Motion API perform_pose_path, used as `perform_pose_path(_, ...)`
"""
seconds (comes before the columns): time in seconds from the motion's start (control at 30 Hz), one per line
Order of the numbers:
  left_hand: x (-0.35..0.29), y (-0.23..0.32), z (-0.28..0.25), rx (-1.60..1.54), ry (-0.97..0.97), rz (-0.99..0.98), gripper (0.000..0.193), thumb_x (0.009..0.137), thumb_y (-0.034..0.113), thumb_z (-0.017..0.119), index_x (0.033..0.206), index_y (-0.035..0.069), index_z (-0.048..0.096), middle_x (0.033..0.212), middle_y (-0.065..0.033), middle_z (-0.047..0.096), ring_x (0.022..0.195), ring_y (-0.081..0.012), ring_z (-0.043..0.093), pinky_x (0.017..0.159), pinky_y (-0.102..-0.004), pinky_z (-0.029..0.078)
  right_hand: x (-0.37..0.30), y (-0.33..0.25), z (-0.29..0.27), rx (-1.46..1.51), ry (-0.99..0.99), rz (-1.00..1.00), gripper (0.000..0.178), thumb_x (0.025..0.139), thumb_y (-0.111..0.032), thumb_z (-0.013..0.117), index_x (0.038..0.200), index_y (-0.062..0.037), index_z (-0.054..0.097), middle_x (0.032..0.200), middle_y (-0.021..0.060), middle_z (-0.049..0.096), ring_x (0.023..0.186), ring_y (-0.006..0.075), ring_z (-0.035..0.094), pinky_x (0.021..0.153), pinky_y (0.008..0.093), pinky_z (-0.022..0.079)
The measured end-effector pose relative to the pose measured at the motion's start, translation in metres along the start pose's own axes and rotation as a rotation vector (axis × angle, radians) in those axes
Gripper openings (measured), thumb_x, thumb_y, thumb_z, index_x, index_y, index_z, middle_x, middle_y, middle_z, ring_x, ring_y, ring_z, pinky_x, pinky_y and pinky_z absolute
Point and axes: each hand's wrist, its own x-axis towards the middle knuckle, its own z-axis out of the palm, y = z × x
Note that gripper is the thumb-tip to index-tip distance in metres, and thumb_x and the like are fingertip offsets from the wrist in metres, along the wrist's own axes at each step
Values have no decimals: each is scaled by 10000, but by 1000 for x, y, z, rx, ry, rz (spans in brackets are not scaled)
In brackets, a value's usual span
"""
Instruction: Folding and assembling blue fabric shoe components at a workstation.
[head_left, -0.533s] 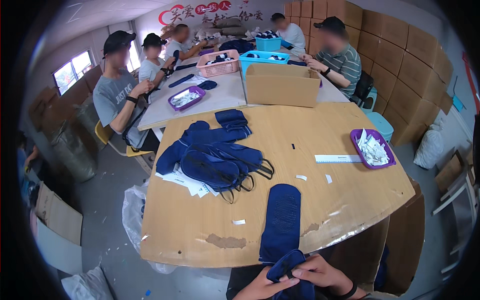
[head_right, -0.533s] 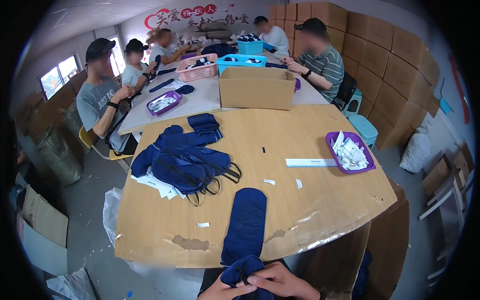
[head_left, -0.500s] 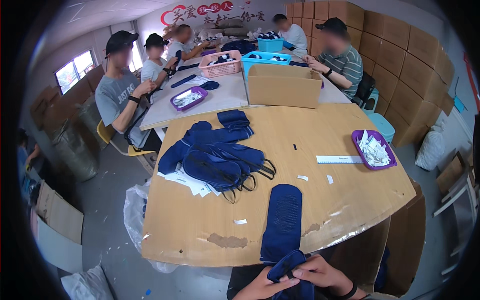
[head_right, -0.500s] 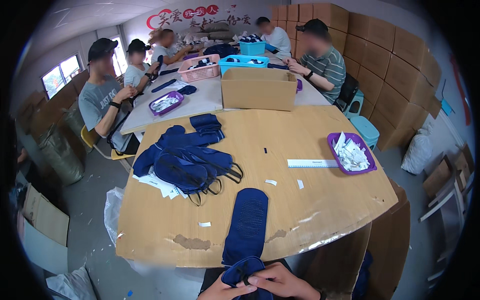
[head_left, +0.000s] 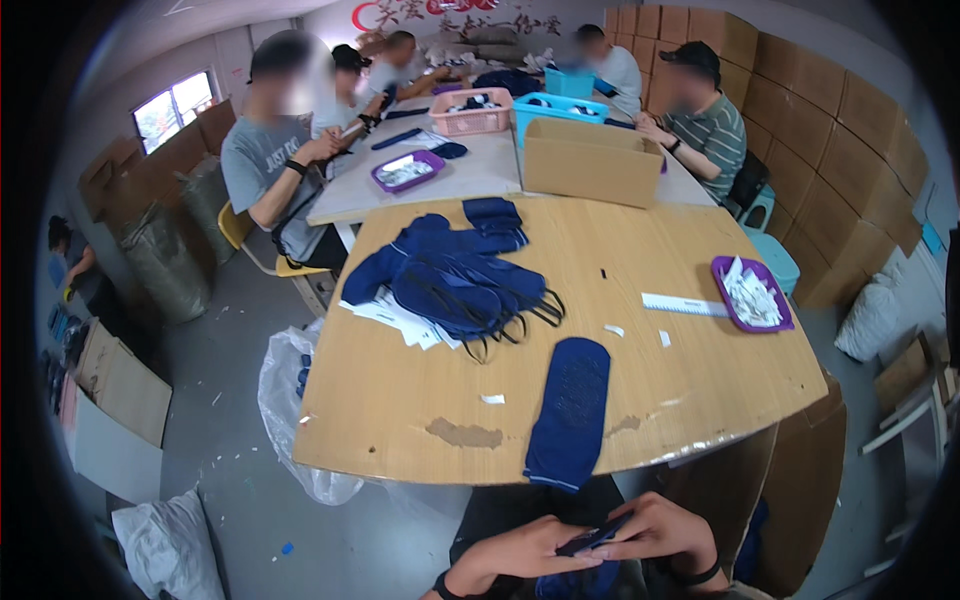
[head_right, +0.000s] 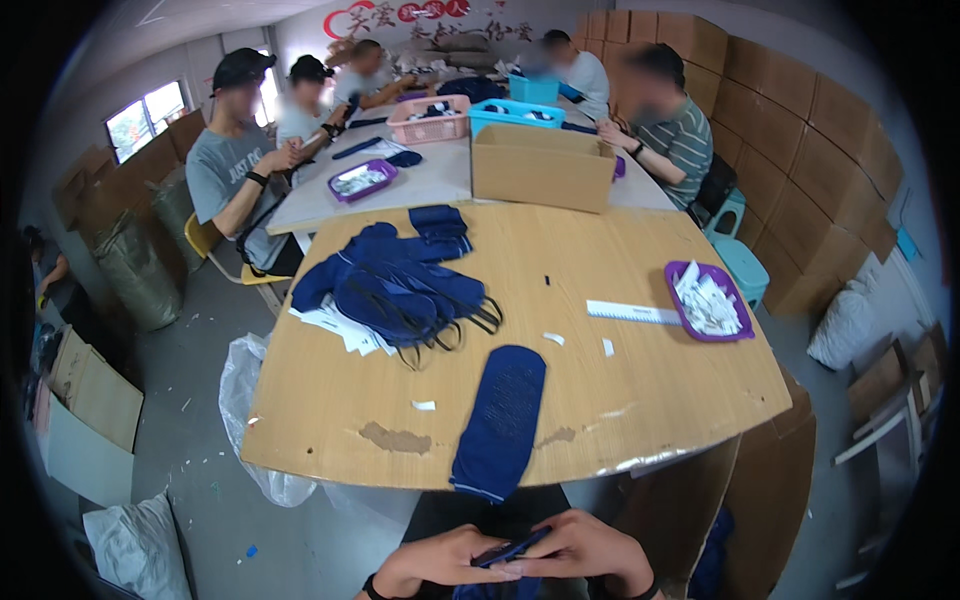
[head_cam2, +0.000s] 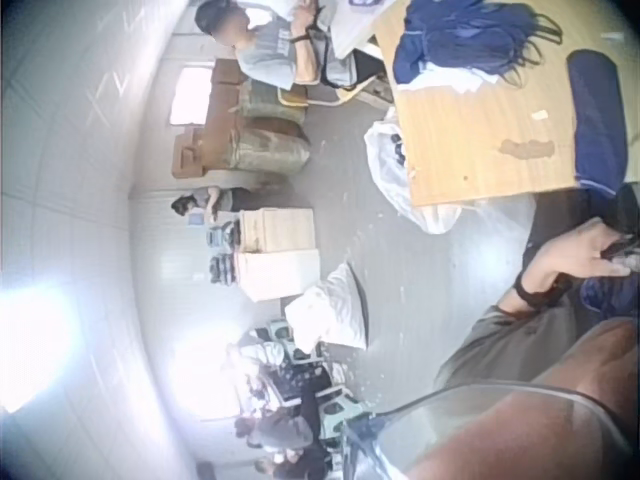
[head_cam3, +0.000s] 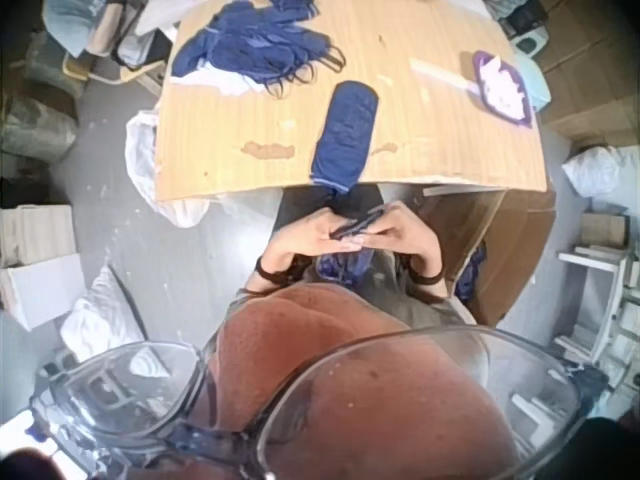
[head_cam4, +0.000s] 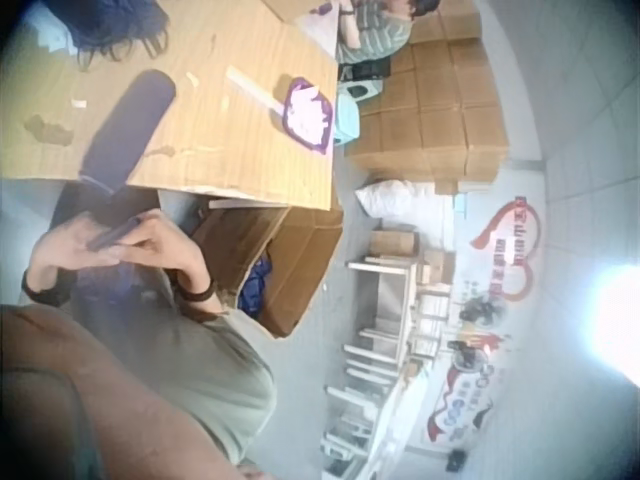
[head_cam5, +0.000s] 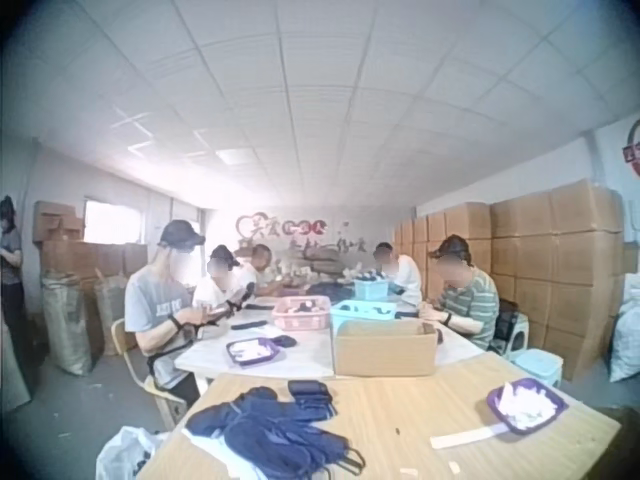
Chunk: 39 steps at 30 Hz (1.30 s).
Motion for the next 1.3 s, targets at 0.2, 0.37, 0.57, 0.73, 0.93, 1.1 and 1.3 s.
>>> perform_pose_path(0.2, -13, 4, -16, 51, -60, -55, 279, 934, 242, 675, 980, -30, 635, 686, -162, 606, 550, -311, 557, 528, -347, 413, 9, 6, 11, 11, 11, -54, 166, 906, -210, 701, 1005, -94, 766, 663, 119, 642, 572, 307, 599, 791, 342, 533)
perform_pose_path(0.37, -15, 18, -36, 182, -115, -206, 319, 915, 218, 649, 1116, -29, 634, 739, -208, 624, 629, -360, 609, 583, -373, 471, 22, 11, 22, -20, 150, -135, 171, 842, -151, 765, 1000, -85, 772, 743, 125, 695, 603, 285, 652, 660, 287, 549)
perform_pose_path(0.57, 0, 17, -57, 237, -84, -111, 340, 903, 199, 649, 1156, -27, 621, 738, -215, 622, 646, -355, 613, 603, -375, 481, 25, 16, 26, -101, 382, -102, 209, 679, -77, 881, 851, -28, 773, 749, 94, 722, 648, 199, 711, 651, 275, 556)
perform_pose_path(0.73, 3, 20, -64, 254, -66, -181, 358, 940, 224, 658, 1160, -57, 634, 787, -205, 667, 638, -298, 628, 623, -331, 488, 33, 20, 29, -28, 551, -147, 260, 626, -91, 905, 837, -12, 776, 821, 117, 734, 721, 208, 717, 662, 276, 558)
perform_pose_path(0.93, -17, 30, -73, 188, 291, -102, 400, 906, 163, 701, 1216, -71, 606, 974, -185, 705, 857, -248, 678, 774, -301, 515, 20, 26, 21, 413, 893, -95, 449, 896, -316, 719, 727, 100, 708, 829, 269, 700, 669, 339, 725, 602, 397, 619)
perform_pose_path(1.1, -35, 11, -66, -497, 878, -26, 531, 821, -81, 699, 1316, -22, 515, 1150, -90, 651, 1043, -162, 629, 948, -321, 505, 17, 2, -2, 275, 1007, -153, 494, 913, -372, 692, 720, 83, 687, 825, 245, 687, 636, 314, 709, 598, 393, 613)
perform_pose_path(1.3, -31, -12, -72, -631, 986, -19, 550, 822, -76, 689, 1327, 8, 488, 1160, -62, 631, 1041, -149, 614, 924, -321, 513, 22, -59, -25, -11, 952, -284, 485, 924, -472, 645, 903, 9, 696, 1039, 226, 637, 750, 299, 706, 676, 391, 590)
